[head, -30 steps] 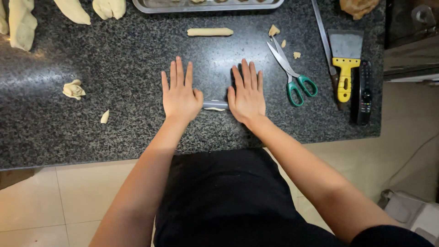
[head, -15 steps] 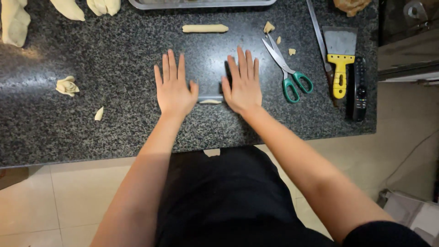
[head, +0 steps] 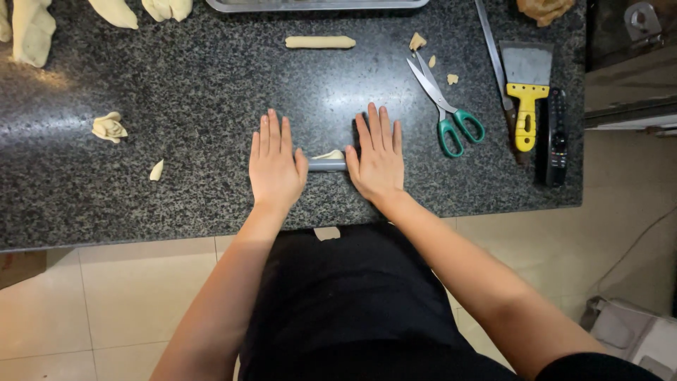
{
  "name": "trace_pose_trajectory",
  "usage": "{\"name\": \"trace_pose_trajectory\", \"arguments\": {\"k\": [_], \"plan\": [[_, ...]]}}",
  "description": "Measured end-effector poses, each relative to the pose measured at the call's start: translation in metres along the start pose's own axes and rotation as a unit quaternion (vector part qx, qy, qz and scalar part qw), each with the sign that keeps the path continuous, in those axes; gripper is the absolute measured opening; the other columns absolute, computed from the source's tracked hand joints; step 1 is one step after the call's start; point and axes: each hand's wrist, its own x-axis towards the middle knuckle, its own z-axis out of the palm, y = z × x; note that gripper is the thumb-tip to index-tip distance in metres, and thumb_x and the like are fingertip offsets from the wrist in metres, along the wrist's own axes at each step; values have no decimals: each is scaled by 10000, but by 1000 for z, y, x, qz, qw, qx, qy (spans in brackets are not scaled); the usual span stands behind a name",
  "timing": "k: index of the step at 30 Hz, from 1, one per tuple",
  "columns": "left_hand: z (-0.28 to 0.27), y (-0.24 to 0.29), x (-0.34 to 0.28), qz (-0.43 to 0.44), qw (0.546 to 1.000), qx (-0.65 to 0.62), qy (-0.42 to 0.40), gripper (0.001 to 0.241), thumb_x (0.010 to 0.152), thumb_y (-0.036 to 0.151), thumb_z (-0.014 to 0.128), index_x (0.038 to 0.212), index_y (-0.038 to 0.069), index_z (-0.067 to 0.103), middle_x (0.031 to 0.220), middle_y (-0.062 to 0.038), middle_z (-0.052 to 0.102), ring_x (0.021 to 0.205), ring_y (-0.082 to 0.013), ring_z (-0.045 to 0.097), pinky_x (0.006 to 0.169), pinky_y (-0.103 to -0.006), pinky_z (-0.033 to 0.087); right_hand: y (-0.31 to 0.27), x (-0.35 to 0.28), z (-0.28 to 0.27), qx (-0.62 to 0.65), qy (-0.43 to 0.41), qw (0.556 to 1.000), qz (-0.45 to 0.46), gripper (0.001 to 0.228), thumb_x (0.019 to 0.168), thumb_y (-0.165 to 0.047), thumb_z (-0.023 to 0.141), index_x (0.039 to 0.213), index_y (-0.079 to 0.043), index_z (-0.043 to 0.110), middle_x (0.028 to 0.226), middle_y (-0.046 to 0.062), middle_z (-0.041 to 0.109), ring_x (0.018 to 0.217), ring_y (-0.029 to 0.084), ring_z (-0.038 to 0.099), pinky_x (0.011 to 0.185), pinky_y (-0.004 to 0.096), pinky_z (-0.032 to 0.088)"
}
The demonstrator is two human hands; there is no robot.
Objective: Preparing decorative roses from dough for baking.
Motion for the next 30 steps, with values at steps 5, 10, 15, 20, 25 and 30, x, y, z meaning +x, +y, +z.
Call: {"name": "trace_pose_trajectory", "arguments": {"k": [5,10,15,20,25,30], "plan": [[4,-5,29,-27,999,6,-30,666,978,259,482,1568,-37,391,1673,-258,264,1564,-375,241,1276,-496,189,3,27,-4,5,-25,1000,16,660,1037,-391,523,1571,-25,397,1695,215,206,1584,391,142,1272,579,111],[5,-9,57,-46,997,8,-66,731,939,290,464,1581,-21,303,1668,-232,176,1544,-344,152,1229,-512,101,9,52,-4,15,-40,999,21,682,1059,-442,492,1585,-26,371,1694,234,137,1574,421,91,1267,577,92],[0,-4,40,-50,997,0,-52,721,966,282,476,1612,5,316,1702,-217,178,1581,-336,153,1271,-530,98,4,36,-10,11,-12,1000,1,716,1055,-444,504,1609,-21,340,1707,224,116,1587,424,79,1291,558,95],[-2,-1,20,-42,998,14,-52,701,982,286,479,1606,-3,341,1705,-233,197,1593,-346,160,1288,-535,101,-1,17,-6,6,-12,1000,6,735,1049,-440,511,1622,-19,324,1717,209,133,1600,403,89,1298,554,90],[9,-9,44,-56,996,13,-65,723,969,299,467,1609,-2,319,1703,-229,173,1588,-346,141,1278,-524,85,4,39,-7,8,-28,999,20,740,1045,-458,494,1617,-22,317,1713,219,131,1594,407,85,1292,551,79],[6,-10,69,-70,993,4,-92,762,966,345,455,1604,-5,229,1679,-218,102,1555,-335,88,1237,-509,55,8,60,-8,26,-34,999,25,735,1051,-484,481,1607,-30,321,1695,252,111,1571,441,68,1277,548,78]]}}
